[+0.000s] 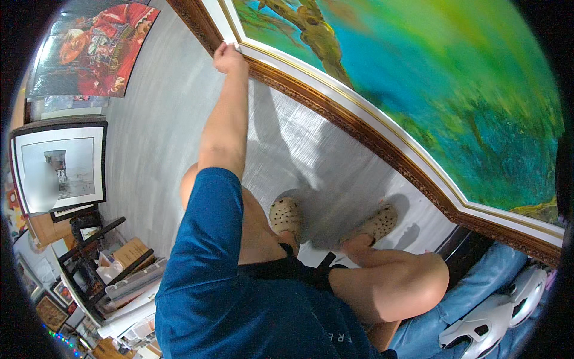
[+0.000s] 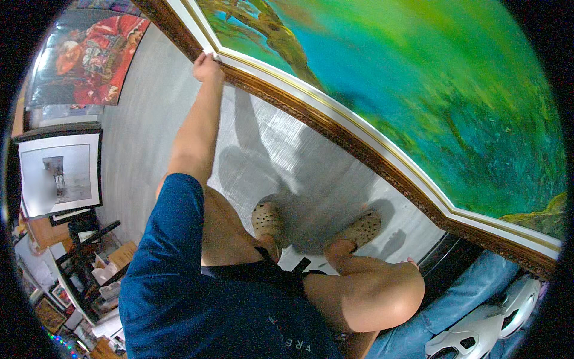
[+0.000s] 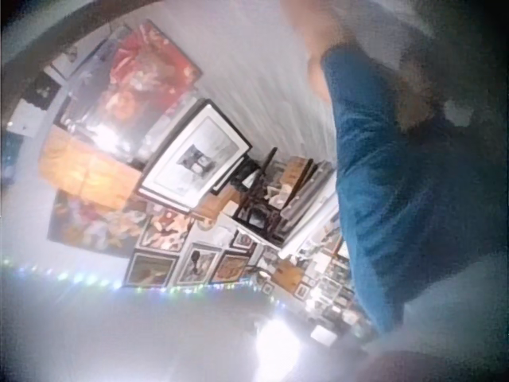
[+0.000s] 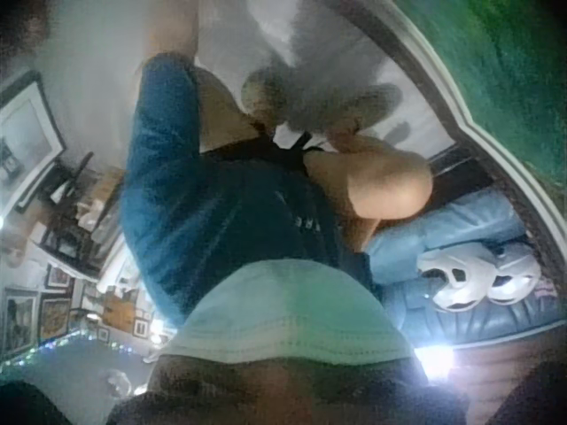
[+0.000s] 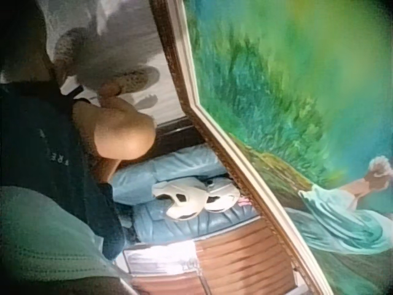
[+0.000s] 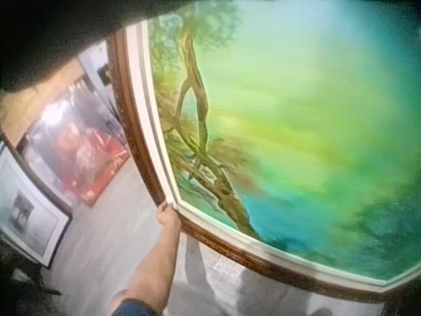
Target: The person picks up a white cloth and wipes the white mat and the inner gold trim of a large framed painting, then goes outside to handle several pieces of cardboard and pet a dog.
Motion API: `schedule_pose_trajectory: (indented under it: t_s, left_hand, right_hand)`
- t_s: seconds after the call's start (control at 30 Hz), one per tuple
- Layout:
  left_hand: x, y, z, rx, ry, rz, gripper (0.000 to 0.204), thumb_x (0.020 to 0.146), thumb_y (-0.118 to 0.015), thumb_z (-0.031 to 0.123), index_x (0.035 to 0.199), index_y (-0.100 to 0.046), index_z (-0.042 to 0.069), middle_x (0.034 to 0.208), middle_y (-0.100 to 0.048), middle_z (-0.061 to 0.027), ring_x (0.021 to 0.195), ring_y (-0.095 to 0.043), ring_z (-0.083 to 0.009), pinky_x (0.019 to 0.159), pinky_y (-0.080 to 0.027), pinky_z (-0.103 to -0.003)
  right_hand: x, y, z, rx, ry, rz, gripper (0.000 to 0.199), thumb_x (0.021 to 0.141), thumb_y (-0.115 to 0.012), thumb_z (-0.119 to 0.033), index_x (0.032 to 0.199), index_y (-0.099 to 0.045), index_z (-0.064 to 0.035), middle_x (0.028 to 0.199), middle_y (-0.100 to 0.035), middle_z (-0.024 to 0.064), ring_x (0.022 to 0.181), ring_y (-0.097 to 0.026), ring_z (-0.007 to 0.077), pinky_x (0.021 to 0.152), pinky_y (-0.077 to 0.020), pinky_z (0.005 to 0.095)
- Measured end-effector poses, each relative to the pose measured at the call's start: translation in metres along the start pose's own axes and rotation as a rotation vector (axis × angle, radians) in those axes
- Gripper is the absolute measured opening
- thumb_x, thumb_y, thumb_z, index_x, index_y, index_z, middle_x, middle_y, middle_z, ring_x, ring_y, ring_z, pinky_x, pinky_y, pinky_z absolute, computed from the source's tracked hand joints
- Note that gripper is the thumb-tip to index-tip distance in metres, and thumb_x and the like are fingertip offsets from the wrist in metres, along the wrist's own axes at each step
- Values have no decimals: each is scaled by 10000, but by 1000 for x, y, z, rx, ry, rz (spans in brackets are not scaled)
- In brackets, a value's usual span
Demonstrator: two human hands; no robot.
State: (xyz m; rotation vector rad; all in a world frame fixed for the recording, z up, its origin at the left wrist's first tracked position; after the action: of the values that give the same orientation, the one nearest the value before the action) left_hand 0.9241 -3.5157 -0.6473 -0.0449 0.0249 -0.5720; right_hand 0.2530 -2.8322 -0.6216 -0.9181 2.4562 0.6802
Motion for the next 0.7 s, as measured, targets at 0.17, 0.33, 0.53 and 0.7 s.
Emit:
schedule_pose_trajectory:
  t_s: [0.17,0.33,0.53,0.7]
  left_hand:
    - [1,2,-1,37,12,-39,229,761,-694,-77,968,-616,-18,932,-648,-124,827,-632,-224,733,-534,-336]
    - [-129,3,13,117,-18,-76,219,762,-691,-73,949,-593,-17,939,-631,-117,804,-607,-182,713,-512,-302]
    - [-298,17,20,27,41,-245,167,805,-675,-49,935,-574,-26,898,-594,-76,779,-562,-151,725,-489,-284]
    - [-431,23,0,-6,318,-368,180,803,-677,-59,939,-568,-15,858,-598,-57,765,-559,-129,685,-478,-259]
  right_hand:
    - [7,8,5,-22,-22,-21,255,999,-506,-303,1135,-527,-88,836,-641,27,713,-597,131,603,-492,284]
    - [12,22,29,-21,-58,-43,262,1000,-502,-308,1144,-521,-91,839,-642,27,718,-601,134,604,-495,288]
    - [2,15,35,22,-29,-70,271,1003,-495,-313,1156,-517,-91,840,-643,26,707,-602,134,604,-496,286]
    - [-37,25,35,170,117,32,279,1003,-498,-296,1161,-532,-69,842,-648,34,681,-596,126,606,-483,270]
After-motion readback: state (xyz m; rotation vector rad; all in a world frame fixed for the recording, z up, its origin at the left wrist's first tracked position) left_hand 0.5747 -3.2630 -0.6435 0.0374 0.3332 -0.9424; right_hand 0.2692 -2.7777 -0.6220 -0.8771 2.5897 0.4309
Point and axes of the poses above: each hand's wrist, its own x-axis towards the middle knuckle, its own y-axis out of the back of the hand, z = x × y, the point moved 8 cm from there along x, towards the middle knuckle
